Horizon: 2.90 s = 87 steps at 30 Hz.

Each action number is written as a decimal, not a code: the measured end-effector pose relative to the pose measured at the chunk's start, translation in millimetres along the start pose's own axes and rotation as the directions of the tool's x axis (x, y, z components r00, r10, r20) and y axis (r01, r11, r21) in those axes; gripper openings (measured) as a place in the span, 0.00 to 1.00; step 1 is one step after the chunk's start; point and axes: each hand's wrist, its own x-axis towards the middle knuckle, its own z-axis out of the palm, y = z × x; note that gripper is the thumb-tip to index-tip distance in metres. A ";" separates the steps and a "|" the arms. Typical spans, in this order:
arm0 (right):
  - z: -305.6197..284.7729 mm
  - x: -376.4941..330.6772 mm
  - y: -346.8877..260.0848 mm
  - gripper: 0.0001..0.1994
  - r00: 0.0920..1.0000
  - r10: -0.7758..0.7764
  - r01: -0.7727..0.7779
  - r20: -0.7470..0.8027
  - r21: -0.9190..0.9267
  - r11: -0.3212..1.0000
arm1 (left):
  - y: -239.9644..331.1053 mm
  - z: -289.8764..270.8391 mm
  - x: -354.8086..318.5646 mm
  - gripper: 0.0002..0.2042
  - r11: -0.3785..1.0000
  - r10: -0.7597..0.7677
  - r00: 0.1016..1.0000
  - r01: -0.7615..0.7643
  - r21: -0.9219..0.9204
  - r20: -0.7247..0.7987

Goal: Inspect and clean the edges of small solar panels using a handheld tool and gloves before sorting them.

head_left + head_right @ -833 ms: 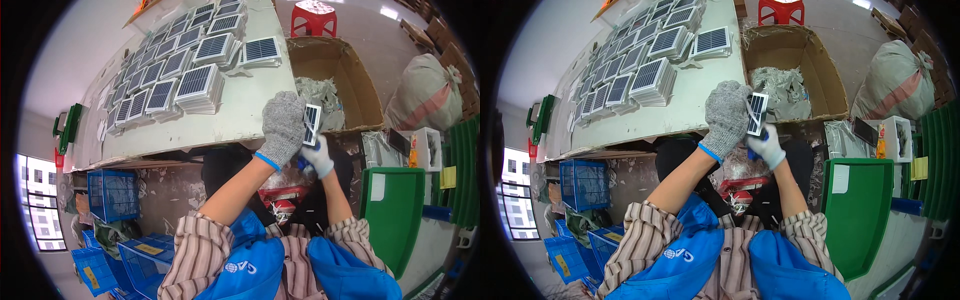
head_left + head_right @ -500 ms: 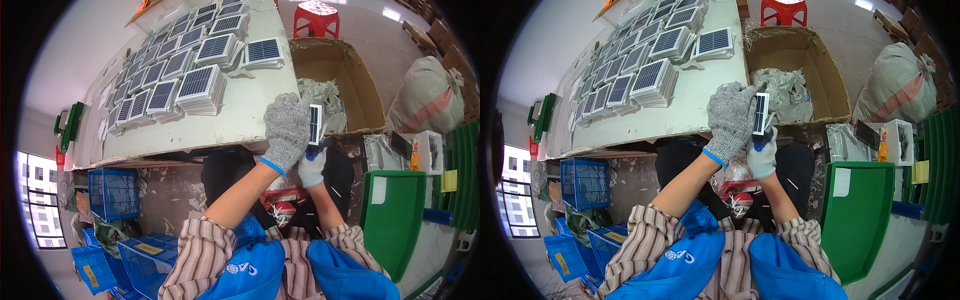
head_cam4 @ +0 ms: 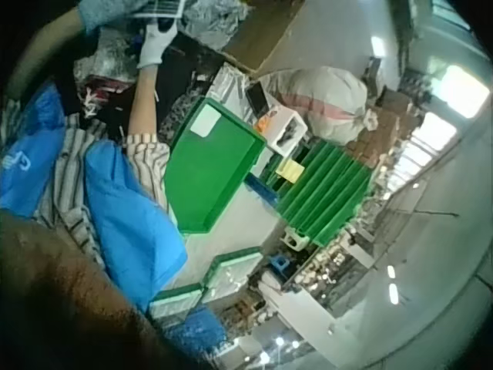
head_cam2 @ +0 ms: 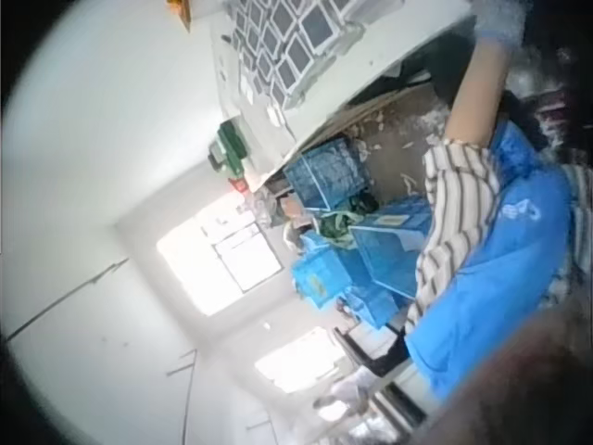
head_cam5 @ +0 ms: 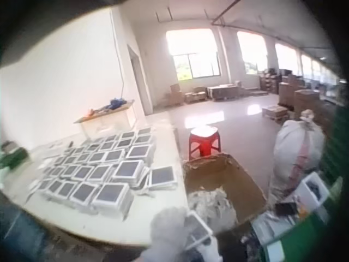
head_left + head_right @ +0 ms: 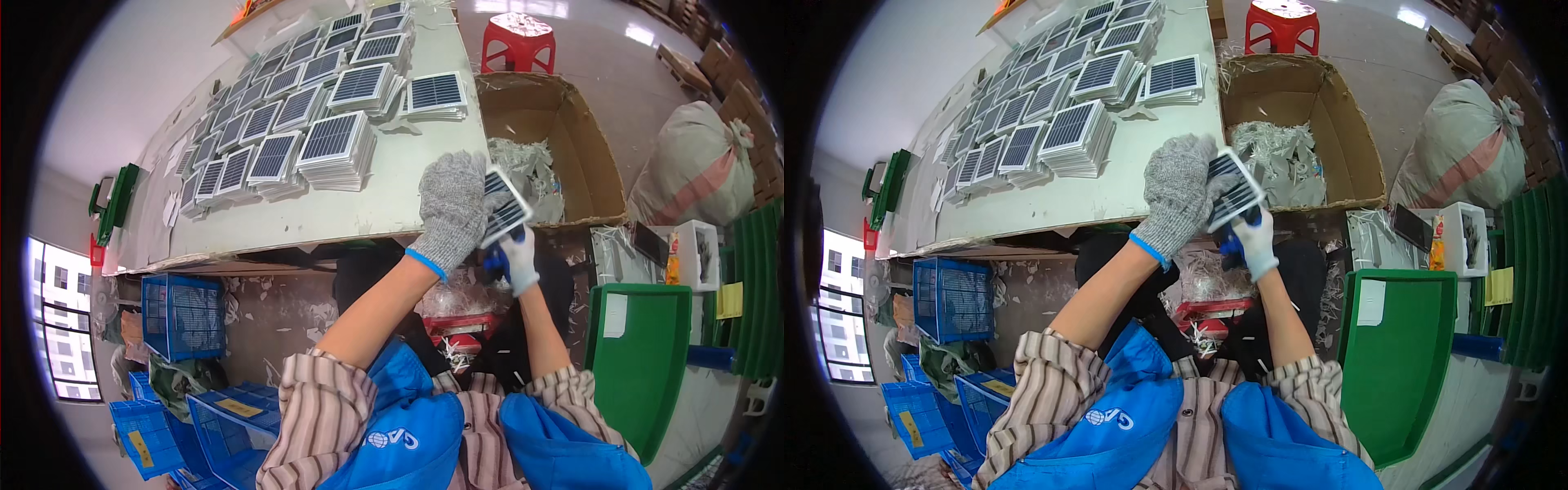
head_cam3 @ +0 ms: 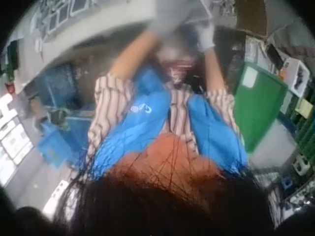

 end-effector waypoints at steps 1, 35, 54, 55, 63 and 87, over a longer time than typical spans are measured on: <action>-5.4 -10.5 -6.8 0.11 0.999 0.025 -0.024 0.049 -0.011 1.000 | 12.8 -35.7 9.0 0.15 0.997 -0.034 0.944 0.052 -0.048 0.327; 45.5 30.3 6.5 0.18 0.891 -0.303 0.184 -0.337 -0.343 0.921 | 3.2 -5.3 4.1 0.10 0.981 0.105 0.994 -0.099 -0.164 0.030; -6.8 -5.5 -43.5 0.07 0.980 0.045 -0.027 0.192 -0.098 0.995 | 13.5 0.0 -2.1 0.12 0.993 0.096 0.994 -0.100 -0.066 -0.056; -4.9 -14.3 -46.2 0.07 0.973 0.063 -0.051 0.222 -0.057 0.997 | 15.6 -3.6 0.8 0.12 0.993 0.078 0.996 -0.075 -0.092 0.032; 16.3 -57.9 -8.1 0.22 0.983 -0.036 0.014 -0.180 -0.122 0.992 | 19.1 -3.9 -0.2 0.10 0.998 -0.014 1.000 0.013 -0.062 -0.008; -16.2 -33.9 -85.4 0.09 0.971 0.199 -0.237 0.131 0.444 0.864 | 18.3 -7.9 0.0 0.15 0.983 0.062 0.997 -0.054 -0.176 0.041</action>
